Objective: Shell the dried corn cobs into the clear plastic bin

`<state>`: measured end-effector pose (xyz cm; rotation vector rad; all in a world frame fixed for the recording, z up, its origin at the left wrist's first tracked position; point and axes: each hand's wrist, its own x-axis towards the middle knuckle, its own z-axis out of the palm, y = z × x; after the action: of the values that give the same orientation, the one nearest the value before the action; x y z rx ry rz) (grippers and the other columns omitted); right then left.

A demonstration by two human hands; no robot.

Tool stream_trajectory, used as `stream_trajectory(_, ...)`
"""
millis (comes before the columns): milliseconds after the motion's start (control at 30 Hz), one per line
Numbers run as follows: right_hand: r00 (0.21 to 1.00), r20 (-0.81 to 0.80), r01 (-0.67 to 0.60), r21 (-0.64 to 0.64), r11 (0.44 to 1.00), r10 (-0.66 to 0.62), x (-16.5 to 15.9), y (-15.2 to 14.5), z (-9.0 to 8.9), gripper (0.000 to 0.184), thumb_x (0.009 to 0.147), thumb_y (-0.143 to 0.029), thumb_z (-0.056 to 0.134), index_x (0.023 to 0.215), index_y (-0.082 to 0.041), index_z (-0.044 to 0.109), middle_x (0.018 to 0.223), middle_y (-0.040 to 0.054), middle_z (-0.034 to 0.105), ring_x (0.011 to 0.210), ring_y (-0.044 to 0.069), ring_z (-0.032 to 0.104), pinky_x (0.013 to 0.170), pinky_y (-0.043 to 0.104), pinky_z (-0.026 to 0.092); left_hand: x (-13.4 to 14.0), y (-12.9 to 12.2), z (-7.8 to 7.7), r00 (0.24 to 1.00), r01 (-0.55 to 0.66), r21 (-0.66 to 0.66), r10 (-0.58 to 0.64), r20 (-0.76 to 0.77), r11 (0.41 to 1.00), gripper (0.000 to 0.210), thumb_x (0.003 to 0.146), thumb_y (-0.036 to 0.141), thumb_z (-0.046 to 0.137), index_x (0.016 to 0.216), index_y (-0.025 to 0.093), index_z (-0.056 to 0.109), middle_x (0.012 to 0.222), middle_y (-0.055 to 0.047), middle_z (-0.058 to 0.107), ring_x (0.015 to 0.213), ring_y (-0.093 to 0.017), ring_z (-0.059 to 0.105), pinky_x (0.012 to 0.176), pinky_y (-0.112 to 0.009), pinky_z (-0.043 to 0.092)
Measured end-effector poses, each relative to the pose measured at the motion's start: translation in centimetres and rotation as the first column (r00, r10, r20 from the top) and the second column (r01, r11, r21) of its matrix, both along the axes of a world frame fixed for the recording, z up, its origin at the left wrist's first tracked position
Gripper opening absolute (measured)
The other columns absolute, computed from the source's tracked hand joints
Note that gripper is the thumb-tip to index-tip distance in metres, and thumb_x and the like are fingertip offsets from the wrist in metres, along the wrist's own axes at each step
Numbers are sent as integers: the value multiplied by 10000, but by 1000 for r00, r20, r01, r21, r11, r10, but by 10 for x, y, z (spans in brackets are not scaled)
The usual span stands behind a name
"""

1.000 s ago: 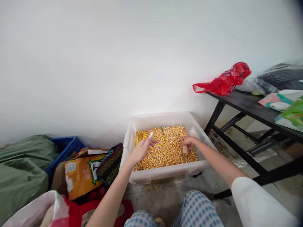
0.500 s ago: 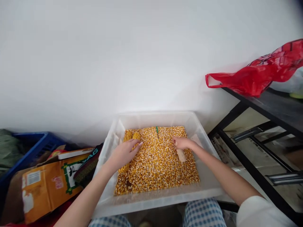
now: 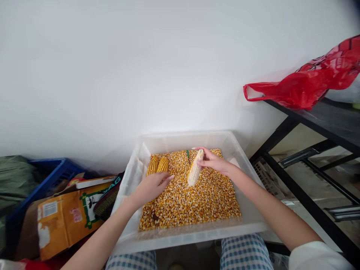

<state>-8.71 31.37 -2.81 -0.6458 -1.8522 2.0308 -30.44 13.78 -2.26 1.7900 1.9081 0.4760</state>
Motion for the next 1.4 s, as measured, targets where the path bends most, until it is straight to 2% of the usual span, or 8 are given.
stream_trajectory(100, 997, -78, -17, -79, 997, 11, -9, -6, 8, 508, 708, -271, 695, 1169, -280, 482, 954, 15, 536, 883, 152, 559, 719, 272, 510, 18, 8, 15, 960, -8, 20, 2, 280, 1000, 417, 879, 515, 339, 917, 209, 620, 847, -43, 648, 788, -197, 592, 748, -296, 437)
stream_trajectory(267, 981, -192, -64, -129, 990, 39, -15, -10, 17, 598, 685, -243, 720, 1213, -328, 451, 939, -10, 541, 863, 133, 566, 755, 267, 507, 45, 41, 30, 765, 80, -108, 9, 644, 991, 452, 792, 532, 514, 1034, 152, 557, 868, -66, 640, 678, -158, 592, 612, -263, 460)
stream_trajectory(367, 979, -198, 26, -121, 992, -49, -15, -9, 17, 568, 730, -309, 681, 1233, -324, 417, 925, -16, 547, 818, 120, 573, 729, 257, 509, 52, 61, 23, 819, -23, -33, 38, 573, 999, 486, 733, 547, 580, 993, 137, 552, 835, -59, 619, 658, -155, 574, 593, -266, 438)
stream_trajectory(467, 973, -139, 179, -51, 982, -185, -18, -13, 13, 424, 757, -394, 638, 1126, -281, 462, 895, -13, 545, 775, 117, 566, 658, 238, 510, 58, 69, 8, 946, -200, 132, 156, 286, 971, 480, 674, 563, 626, 926, 166, 532, 795, -38, 607, 689, -181, 569, 597, -271, 396)
stream_trajectory(667, 968, 57, 241, 33, 970, -243, -25, -27, -2, 349, 756, -490, 600, 950, -229, 475, 821, -3, 563, 665, 114, 549, 523, 213, 468, 64, 57, -8, 977, -202, 228, 213, -25, 952, 423, 765, 511, 563, 1002, 182, 442, 800, -67, 618, 726, -229, 616, 595, -264, 363)
stream_trajectory(800, 978, 59, 199, 16, 980, -200, -23, -29, -11, 360, 745, -504, 602, 927, -216, 487, 688, -36, 508, 581, 96, 492, 495, 205, 413, 62, 51, -10, 983, -116, 180, 88, 158, 977, 501, 741, 524, 587, 1082, 182, 456, 881, -74, 626, 752, -208, 612, 619, -269, 416)
stream_trajectory(967, 988, -19, 152, 87, 985, -150, -19, -30, -14, 362, 767, -529, 564, 885, -205, 454, 609, -70, 425, 517, 73, 385, 463, 193, 310, 66, 51, -14, 867, -117, 44, 80, 491, 992, 550, 730, 493, 613, 1147, 175, 449, 849, -31, 598, 468, -78, 476, 419, -212, 385)
stream_trajectory(1400, 997, 71, -5, 33, 999, 3, -11, -20, -33, 377, 782, -557, 541, 850, -206, 422, 553, -86, 413, 457, 70, 367, 457, 206, 312, 73, 48, -26, 759, -87, -153, 165, 629, 984, 601, 725, 472, 640, 1185, 177, 389, 584, 68, 466, 398, -68, 428, 378, -193, 349)
